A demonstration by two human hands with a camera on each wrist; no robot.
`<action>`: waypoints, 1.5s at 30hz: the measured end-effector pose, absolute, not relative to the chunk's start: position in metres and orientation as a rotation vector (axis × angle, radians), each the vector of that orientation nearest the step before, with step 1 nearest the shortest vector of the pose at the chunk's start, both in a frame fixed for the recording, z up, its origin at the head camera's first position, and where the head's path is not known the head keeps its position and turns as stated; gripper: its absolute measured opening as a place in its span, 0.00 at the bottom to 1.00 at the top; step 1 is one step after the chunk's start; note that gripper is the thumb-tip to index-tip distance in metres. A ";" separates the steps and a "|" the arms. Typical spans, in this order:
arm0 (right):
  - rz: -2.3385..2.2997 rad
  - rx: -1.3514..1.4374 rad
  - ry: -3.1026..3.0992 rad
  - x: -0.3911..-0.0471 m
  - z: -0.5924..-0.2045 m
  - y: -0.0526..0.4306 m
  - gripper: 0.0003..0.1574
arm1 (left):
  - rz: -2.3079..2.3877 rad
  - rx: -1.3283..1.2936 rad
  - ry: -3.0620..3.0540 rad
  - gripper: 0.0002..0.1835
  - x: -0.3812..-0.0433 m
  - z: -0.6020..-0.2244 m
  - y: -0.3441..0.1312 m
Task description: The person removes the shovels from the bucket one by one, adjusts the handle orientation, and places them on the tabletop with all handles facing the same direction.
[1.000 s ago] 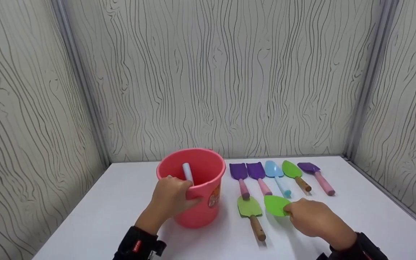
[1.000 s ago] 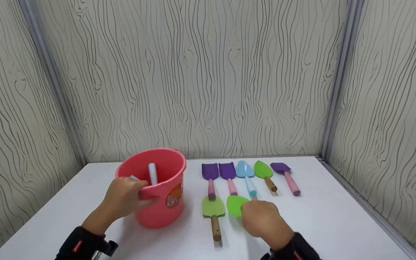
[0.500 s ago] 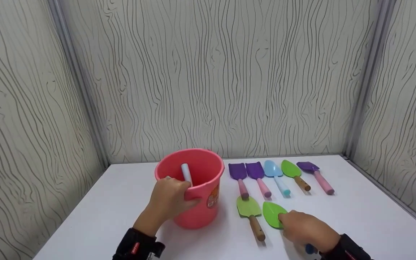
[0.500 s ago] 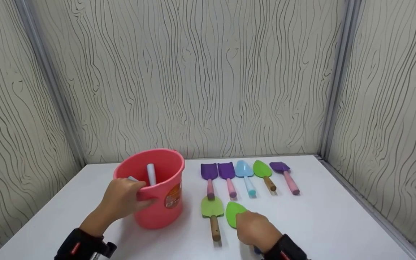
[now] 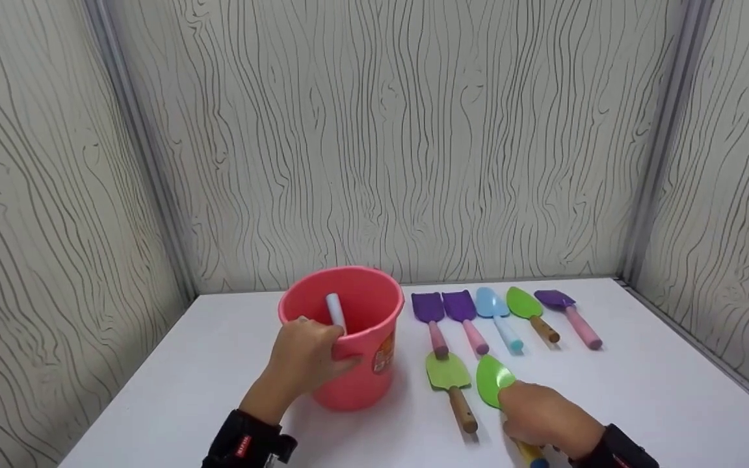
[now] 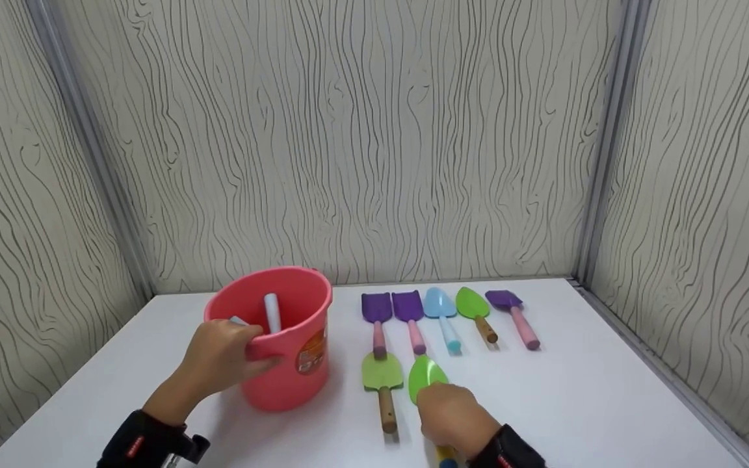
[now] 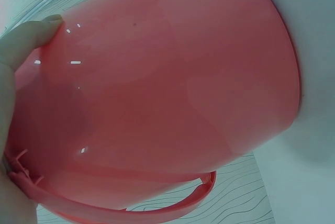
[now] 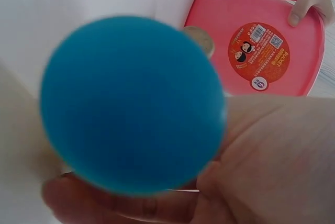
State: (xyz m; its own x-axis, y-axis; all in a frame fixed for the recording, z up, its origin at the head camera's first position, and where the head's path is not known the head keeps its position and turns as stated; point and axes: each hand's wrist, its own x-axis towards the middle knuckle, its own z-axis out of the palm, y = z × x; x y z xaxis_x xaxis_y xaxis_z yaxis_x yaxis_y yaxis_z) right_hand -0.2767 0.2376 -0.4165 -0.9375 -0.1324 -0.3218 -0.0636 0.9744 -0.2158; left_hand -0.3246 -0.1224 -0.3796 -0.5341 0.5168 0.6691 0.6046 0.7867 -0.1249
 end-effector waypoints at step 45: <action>-0.320 -0.258 3.002 -0.296 -0.434 0.243 0.15 | -0.143 -0.834 -2.232 0.18 -0.323 -0.379 -0.123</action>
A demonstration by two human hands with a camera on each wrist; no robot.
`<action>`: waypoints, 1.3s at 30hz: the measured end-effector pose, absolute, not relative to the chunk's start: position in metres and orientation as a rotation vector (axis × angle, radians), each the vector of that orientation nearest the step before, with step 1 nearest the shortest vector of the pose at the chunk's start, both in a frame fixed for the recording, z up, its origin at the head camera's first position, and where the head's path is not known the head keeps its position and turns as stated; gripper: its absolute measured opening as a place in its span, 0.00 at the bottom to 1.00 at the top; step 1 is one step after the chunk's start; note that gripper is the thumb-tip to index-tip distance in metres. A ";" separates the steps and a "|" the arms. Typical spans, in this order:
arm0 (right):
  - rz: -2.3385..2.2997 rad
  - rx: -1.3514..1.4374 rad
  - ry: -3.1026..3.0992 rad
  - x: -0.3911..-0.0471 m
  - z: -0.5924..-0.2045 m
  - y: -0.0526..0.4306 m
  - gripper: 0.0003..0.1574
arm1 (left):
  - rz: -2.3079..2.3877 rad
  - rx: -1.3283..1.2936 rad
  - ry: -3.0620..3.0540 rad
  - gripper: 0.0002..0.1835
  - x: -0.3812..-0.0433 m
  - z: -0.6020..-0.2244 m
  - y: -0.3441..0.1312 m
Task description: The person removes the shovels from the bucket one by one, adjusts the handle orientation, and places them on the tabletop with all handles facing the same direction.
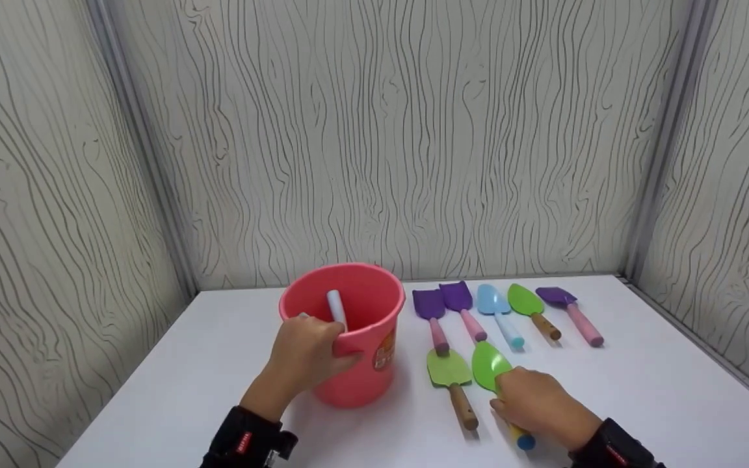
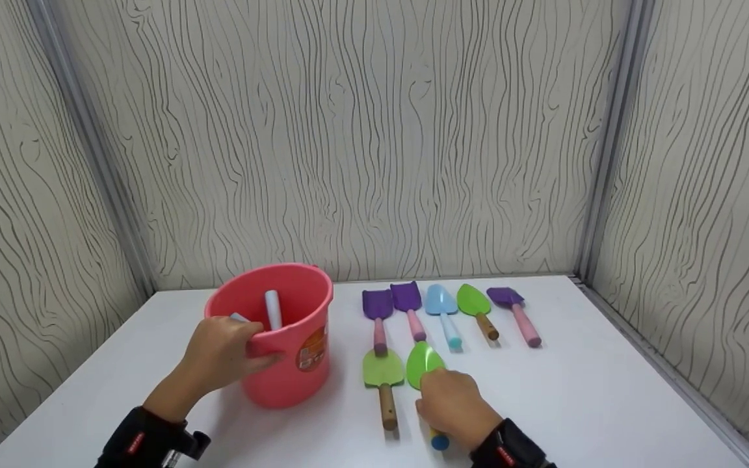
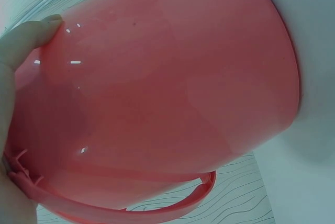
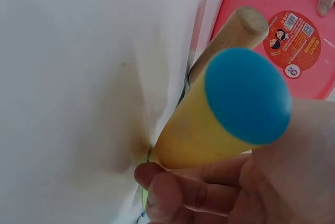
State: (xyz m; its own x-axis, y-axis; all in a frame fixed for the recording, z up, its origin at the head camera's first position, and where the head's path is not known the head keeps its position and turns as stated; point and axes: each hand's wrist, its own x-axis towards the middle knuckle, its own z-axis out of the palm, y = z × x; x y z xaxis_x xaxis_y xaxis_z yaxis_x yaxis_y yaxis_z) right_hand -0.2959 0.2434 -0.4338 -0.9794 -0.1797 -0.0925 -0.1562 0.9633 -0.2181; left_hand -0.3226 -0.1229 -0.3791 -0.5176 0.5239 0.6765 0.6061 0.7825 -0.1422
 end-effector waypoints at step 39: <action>-0.476 -0.573 3.223 -0.258 -0.339 0.265 0.19 | -0.125 -0.838 -2.237 0.18 -0.325 -0.380 -0.122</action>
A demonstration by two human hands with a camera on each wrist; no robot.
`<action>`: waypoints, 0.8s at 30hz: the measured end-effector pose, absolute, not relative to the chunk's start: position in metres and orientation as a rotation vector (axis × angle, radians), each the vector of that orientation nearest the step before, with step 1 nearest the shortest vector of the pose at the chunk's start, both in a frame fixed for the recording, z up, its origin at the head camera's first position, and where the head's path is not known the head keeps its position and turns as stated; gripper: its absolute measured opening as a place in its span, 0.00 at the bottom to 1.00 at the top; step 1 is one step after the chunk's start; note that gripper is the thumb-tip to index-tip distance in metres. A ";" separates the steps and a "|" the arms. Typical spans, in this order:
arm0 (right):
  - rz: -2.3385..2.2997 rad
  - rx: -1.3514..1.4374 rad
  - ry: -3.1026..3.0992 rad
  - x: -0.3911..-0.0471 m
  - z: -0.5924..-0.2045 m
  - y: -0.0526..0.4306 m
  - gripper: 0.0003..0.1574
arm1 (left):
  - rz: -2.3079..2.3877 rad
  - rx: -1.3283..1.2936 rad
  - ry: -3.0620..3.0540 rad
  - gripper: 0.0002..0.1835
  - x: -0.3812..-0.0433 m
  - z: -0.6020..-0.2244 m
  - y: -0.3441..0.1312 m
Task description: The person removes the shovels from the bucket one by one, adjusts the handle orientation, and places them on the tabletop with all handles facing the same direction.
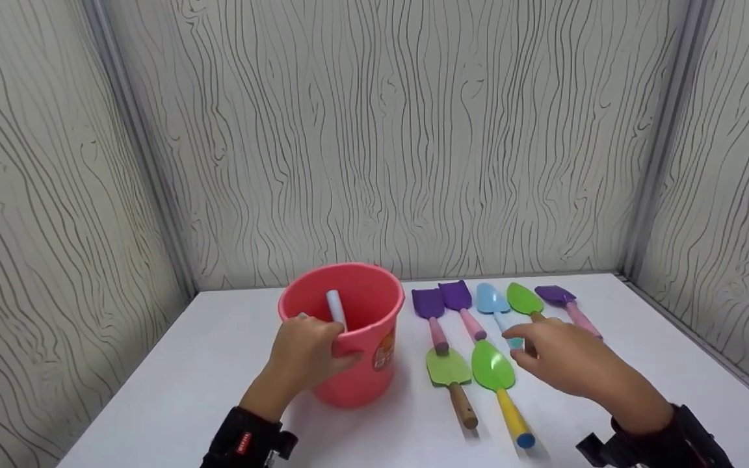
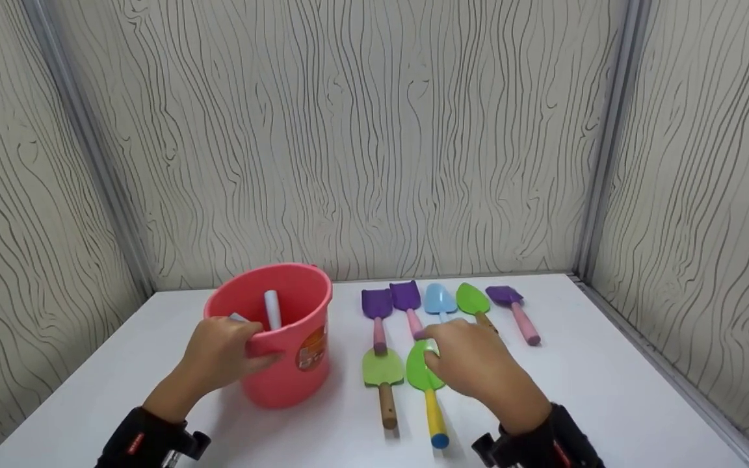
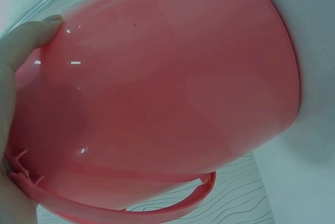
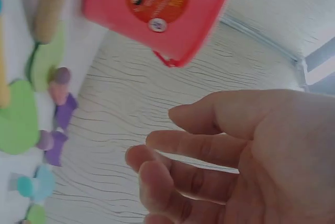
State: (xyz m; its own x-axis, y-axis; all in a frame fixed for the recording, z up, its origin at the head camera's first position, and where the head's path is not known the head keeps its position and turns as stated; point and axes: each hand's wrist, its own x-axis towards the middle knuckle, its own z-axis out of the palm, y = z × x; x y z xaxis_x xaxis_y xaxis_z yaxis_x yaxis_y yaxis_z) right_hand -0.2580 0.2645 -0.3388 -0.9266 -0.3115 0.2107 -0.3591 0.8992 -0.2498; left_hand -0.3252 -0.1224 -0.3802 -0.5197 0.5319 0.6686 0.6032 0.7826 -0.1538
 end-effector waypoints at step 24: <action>0.468 0.907 -2.921 -0.357 -0.304 0.061 0.07 | -0.119 -0.818 -2.180 0.24 -0.323 -0.383 -0.122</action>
State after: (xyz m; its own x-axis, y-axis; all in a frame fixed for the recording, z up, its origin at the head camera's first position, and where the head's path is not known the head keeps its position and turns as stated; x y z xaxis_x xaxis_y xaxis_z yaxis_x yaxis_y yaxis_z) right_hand -0.3567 0.0611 -0.3045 -0.8272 -0.5459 0.1331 -0.5601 0.7827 -0.2714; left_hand -0.3231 -0.1219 -0.3829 -0.4817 0.5174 0.7073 0.5911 0.7877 -0.1736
